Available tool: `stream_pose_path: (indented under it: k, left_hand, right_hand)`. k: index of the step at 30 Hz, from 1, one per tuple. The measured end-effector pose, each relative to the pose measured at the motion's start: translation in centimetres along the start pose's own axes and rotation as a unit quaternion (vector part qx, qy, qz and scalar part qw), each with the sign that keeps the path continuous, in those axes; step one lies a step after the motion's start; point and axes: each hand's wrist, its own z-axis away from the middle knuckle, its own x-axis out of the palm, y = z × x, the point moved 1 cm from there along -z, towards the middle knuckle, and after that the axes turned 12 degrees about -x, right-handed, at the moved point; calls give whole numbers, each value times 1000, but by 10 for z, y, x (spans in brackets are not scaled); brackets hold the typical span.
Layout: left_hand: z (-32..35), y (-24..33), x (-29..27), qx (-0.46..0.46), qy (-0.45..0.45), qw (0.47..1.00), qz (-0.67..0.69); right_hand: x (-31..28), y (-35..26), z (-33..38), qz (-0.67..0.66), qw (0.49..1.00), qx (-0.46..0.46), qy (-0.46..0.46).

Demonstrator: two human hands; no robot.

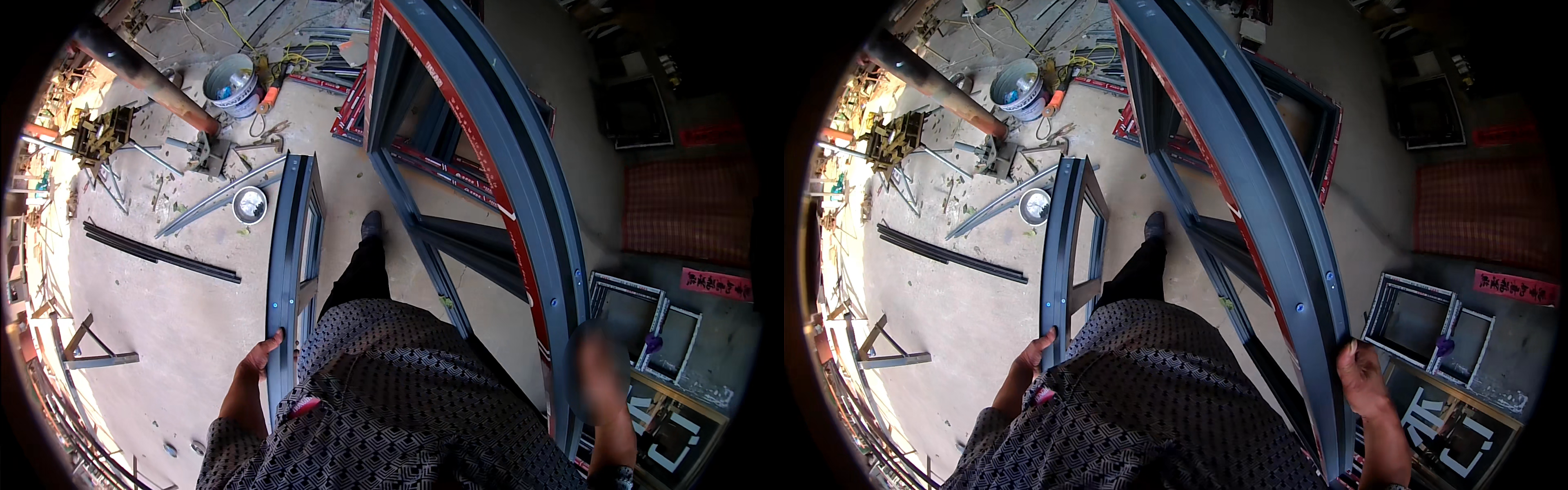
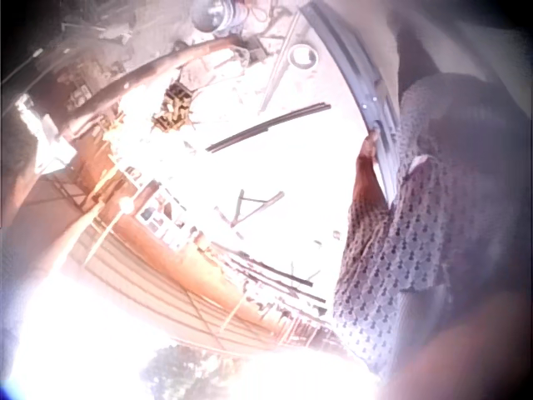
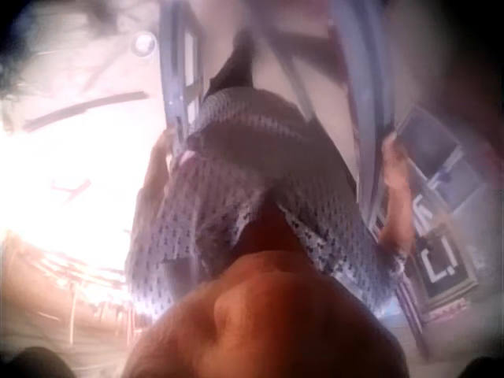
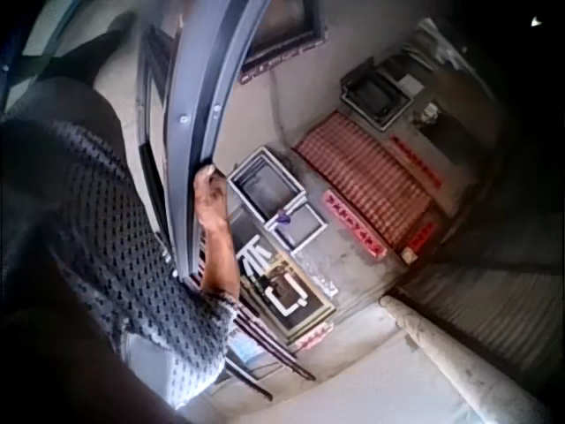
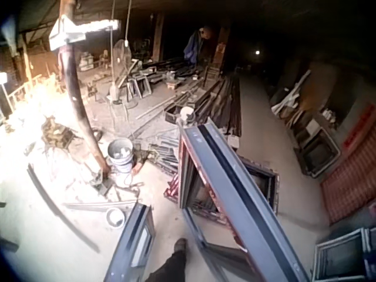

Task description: The person carries two aluminum window frame profiles across a workshop floor and places them on a stack. Then the person sits on the floor, picks up a tape measure, and measures the length of an aluminum profile, marking the measurement with a pen.

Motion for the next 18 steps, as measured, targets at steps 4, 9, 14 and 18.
stream_pose_path:
  k: [4,9,14,18]
  left_hand:
    - [-15,41,42,-26,1,999,29]
    - [-2,93,101,-41,-35,996,72]
    - [0,112,147,-33,-6,994,105]
    - [-2,111,193,-26,-15,982,184]
  right_hand:
    - [-45,-30,-94,73,995,-4,-64]
    - [-76,-25,-199,22,988,-8,-150]
    - [-105,-24,-300,5,975,-39,-220]
    - [-120,-22,-382,1,966,-54,-255]
